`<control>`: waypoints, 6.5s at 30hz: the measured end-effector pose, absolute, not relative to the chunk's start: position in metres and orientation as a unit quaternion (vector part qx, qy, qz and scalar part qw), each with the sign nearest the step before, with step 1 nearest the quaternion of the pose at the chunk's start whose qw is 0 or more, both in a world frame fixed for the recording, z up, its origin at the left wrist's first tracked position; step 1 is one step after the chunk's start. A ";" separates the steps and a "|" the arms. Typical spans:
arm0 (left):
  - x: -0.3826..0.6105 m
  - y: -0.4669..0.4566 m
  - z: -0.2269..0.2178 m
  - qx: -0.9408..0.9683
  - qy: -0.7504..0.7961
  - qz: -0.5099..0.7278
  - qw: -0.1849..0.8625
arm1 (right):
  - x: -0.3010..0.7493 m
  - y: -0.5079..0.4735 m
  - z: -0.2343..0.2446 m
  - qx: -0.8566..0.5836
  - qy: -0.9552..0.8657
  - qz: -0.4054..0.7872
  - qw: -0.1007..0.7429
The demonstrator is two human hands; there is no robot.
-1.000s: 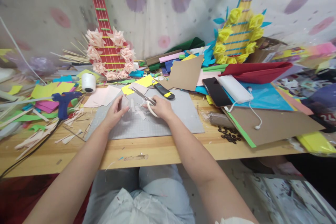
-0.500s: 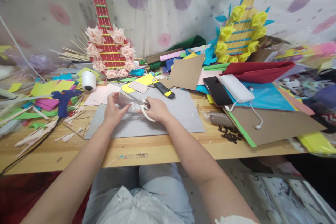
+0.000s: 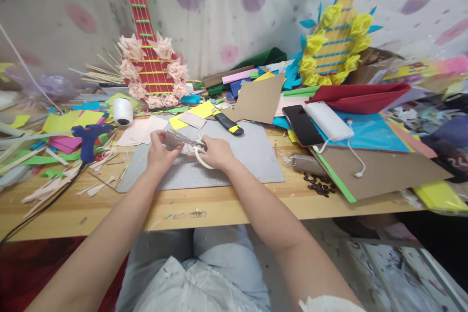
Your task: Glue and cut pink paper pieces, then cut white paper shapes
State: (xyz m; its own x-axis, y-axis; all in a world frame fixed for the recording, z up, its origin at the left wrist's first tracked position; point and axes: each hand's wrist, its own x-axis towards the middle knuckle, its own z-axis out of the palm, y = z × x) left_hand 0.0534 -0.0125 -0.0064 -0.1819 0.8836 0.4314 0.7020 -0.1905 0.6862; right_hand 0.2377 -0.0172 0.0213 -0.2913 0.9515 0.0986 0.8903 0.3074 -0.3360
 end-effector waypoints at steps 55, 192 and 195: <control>0.056 -0.014 -0.011 0.640 0.615 0.447 0.108 | 0.237 -0.019 0.025 -0.583 -0.799 0.071 0.134; 0.128 0.005 0.005 0.592 0.570 0.526 0.217 | 0.241 0.005 -0.005 -0.471 -0.678 0.368 0.428; 0.142 0.003 0.000 0.686 0.557 0.440 0.157 | 0.250 0.016 -0.009 -0.550 -0.566 0.368 0.492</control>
State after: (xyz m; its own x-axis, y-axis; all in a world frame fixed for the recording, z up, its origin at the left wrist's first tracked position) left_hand 0.1422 0.0028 0.0003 -0.0086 0.9032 0.4292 0.6268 -0.3296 0.7060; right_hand 0.2497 0.0162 -0.0086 0.0878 0.9845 0.1521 0.2610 0.1246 -0.9573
